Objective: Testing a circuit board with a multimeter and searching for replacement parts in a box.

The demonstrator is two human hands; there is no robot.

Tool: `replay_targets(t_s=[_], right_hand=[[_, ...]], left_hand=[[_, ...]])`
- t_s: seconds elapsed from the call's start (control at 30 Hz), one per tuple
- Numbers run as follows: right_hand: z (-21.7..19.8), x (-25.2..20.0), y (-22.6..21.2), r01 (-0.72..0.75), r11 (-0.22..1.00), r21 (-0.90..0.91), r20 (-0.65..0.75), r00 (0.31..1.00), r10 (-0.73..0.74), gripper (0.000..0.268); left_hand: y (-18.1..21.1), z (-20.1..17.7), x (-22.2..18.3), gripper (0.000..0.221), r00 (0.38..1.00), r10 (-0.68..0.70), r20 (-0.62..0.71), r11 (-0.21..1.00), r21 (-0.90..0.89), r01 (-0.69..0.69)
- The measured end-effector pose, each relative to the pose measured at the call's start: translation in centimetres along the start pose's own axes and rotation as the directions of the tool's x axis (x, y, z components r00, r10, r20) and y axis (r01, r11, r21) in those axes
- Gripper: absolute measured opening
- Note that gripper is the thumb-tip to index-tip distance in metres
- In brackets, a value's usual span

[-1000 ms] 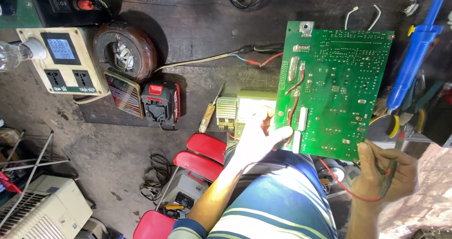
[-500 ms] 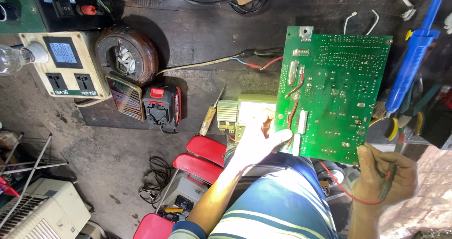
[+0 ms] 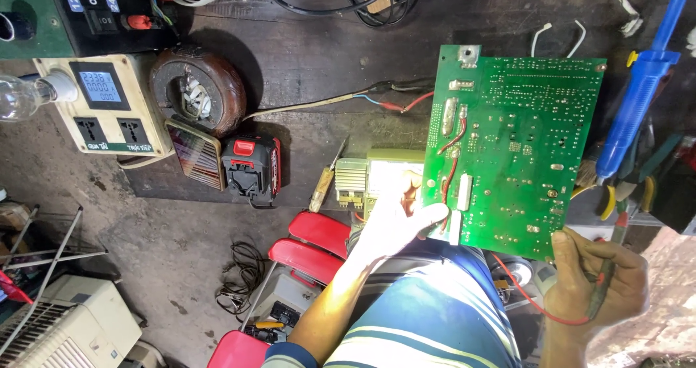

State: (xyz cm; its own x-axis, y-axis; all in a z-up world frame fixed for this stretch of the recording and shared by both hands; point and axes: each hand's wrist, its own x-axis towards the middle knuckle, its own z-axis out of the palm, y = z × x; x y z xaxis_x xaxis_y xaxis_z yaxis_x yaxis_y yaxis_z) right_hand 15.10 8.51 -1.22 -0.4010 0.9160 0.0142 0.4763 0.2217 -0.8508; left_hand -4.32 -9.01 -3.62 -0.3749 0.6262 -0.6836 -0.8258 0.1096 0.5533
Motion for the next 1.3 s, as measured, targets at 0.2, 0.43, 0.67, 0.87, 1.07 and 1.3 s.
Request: replay_targets(t_s=[0.2,0.43,0.67,0.87,1.07,1.3], right_hand=[[0.0,-0.1,-0.4,-0.090,0.995,-0.030,-0.016,0.996,0.090,0.036],[-0.2,0.1,0.8,-0.026,0.999,-0.029,-0.006,1.000,0.026,0.038],[0.0,0.0,0.3,-0.026,0.999,-0.029,-0.004,1.000,0.026,0.037],[0.1,-0.1,0.1,-0.020,0.998,-0.064,-0.011,1.000,0.019,0.038],[-0.1,-0.1,0.4,-0.030,0.998,-0.053,-0.007,1.000,0.030,0.038],[0.0,0.2,0.4,-0.030,0.999,-0.044,0.008,0.999,0.031,0.038]], left_hand=[[0.2,-0.1,0.2,0.031,1.000,-0.022,-0.011,0.997,0.069,0.023],[-0.2,0.0,0.3,0.033,0.999,0.040,-0.030,0.989,0.144,-0.035],[-0.4,0.1,0.4,0.033,0.999,0.028,-0.040,0.997,0.075,-0.025],[-0.2,0.1,0.4,0.030,0.998,0.037,-0.053,0.995,0.099,-0.032],[0.7,0.3,0.2,0.029,0.994,0.063,-0.088,0.951,0.307,-0.033],[0.6,0.7,0.9,0.030,0.983,-0.003,-0.183,0.915,0.396,0.077]])
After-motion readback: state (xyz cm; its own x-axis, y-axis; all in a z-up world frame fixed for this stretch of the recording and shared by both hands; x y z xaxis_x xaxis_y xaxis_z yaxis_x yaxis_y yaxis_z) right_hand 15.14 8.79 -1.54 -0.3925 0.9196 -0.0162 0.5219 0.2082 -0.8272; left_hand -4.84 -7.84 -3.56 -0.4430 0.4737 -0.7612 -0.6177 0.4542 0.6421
